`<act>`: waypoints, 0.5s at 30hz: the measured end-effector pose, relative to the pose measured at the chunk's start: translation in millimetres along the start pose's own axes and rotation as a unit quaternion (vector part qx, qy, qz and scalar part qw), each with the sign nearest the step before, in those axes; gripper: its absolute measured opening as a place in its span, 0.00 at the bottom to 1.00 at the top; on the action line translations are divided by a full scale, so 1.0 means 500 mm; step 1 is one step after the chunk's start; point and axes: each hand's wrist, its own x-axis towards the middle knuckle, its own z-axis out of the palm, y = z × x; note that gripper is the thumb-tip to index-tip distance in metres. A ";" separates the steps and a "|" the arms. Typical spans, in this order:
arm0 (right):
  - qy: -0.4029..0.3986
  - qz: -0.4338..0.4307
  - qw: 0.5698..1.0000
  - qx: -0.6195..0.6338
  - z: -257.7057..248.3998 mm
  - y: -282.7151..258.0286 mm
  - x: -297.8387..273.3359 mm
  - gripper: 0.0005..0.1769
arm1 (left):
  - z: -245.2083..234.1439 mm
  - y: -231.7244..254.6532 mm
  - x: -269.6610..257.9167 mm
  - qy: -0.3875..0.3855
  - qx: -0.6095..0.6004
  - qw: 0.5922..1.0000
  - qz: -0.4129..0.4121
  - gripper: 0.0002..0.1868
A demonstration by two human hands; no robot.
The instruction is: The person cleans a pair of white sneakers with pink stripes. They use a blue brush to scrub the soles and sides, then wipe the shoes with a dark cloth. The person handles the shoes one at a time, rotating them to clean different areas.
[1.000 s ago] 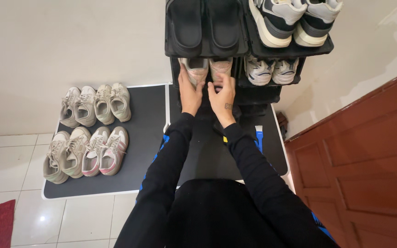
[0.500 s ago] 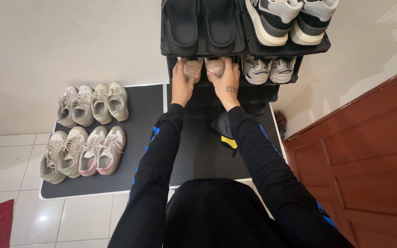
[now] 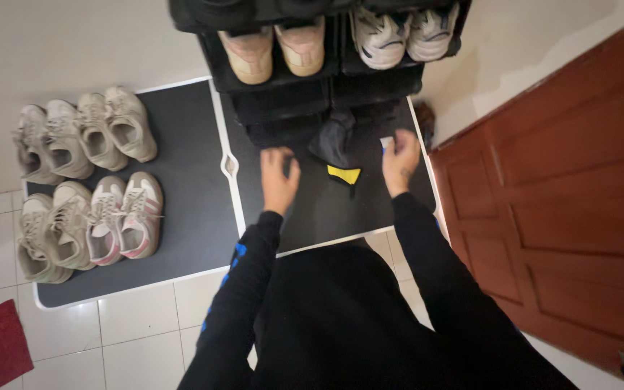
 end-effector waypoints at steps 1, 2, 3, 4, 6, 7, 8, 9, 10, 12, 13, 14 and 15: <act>-0.008 0.003 0.998 -0.058 -0.023 0.049 -0.031 0.18 | 0.033 -0.019 -0.042 -0.059 0.002 0.997 -0.039 0.09; -0.016 0.004 0.993 -0.115 -0.042 0.086 -0.057 0.21 | 0.070 -0.035 -0.080 -0.117 0.005 0.990 -0.077 0.08; -0.049 0.057 0.988 -0.137 -0.057 0.112 -0.083 0.25 | 0.109 -0.046 -0.113 -0.169 -0.010 0.978 -0.122 0.09; -0.081 0.110 0.978 -0.158 -0.074 0.134 -0.102 0.29 | 0.144 -0.054 -0.143 -0.222 -0.025 0.961 -0.165 0.10; -0.121 0.145 0.966 -0.178 -0.082 0.153 -0.126 0.29 | 0.194 -0.061 -0.189 -0.283 -0.030 0.939 -0.192 0.10; -0.140 0.162 0.959 -0.186 -0.081 0.159 -0.134 0.29 | 0.217 -0.058 -0.201 -0.312 -0.033 0.927 -0.204 0.11; -0.143 0.164 0.958 -0.185 -0.077 0.167 -0.136 0.28 | 0.236 -0.053 -0.204 -0.287 -0.010 0.941 -0.178 0.13; -0.147 0.167 0.957 -0.184 -0.073 0.175 -0.139 0.27 | 0.253 -0.045 -0.204 -0.261 0.012 0.953 -0.152 0.16; -0.151 0.168 0.957 -0.182 -0.066 0.184 -0.141 0.26 | 0.266 -0.038 -0.200 -0.234 0.035 0.964 -0.125 0.19; -0.154 0.158 0.956 -0.193 -0.056 0.200 -0.145 0.19 | 0.290 -0.026 -0.171 -0.220 0.060 0.965 -0.127 0.30; -0.155 0.153 0.955 -0.200 -0.057 0.209 -0.146 0.16 | 0.303 -0.019 -0.155 -0.214 0.072 0.966 -0.129 0.35; -0.160 0.153 0.955 -0.197 -0.053 0.218 -0.142 0.14 | 0.315 -0.016 -0.138 -0.226 0.105 0.960 -0.125 0.38; -0.164 0.153 0.955 -0.194 -0.050 0.227 -0.136 0.12 | 0.328 -0.015 -0.122 -0.239 0.138 0.954 -0.121 0.41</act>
